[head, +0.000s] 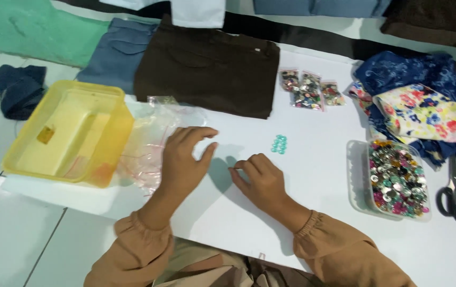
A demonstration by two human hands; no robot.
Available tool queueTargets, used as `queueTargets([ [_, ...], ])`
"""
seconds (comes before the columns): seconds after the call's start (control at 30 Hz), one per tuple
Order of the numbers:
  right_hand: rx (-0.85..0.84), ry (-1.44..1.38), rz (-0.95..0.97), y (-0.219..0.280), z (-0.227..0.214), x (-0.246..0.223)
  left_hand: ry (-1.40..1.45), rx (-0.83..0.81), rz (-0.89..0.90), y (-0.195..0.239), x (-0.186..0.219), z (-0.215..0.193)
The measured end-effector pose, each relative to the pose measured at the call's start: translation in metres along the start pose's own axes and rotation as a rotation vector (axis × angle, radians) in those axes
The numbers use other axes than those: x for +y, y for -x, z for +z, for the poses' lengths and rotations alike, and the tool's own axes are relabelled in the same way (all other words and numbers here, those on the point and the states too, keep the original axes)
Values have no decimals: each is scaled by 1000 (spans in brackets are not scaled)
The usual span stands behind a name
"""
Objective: Sorting small buttons by color and placing them into small plastic bags for packaging.
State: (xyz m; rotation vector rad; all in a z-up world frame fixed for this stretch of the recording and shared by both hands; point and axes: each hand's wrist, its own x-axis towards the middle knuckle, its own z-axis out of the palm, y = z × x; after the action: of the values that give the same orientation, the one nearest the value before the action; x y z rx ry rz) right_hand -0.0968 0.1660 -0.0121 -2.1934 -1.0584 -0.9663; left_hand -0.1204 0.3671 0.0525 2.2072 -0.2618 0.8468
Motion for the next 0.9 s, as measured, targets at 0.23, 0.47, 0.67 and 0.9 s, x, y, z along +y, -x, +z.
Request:
queueTargets([
  [0.23, -83, -129, -37, -44, 46, -44, -50, 140, -33, 22, -51, -83],
  [0.47, -118, -191, -39, -78, 96, -58, -80, -41, -36, 49, -102, -84],
  [0.67, -333, -163, 21, -92, 120, -63, -237, -105, -124, 55, -124, -64],
  [0.9, -212, -165, -79, -85, 149, -50, -349, -144, -198, 65, -145, -48],
])
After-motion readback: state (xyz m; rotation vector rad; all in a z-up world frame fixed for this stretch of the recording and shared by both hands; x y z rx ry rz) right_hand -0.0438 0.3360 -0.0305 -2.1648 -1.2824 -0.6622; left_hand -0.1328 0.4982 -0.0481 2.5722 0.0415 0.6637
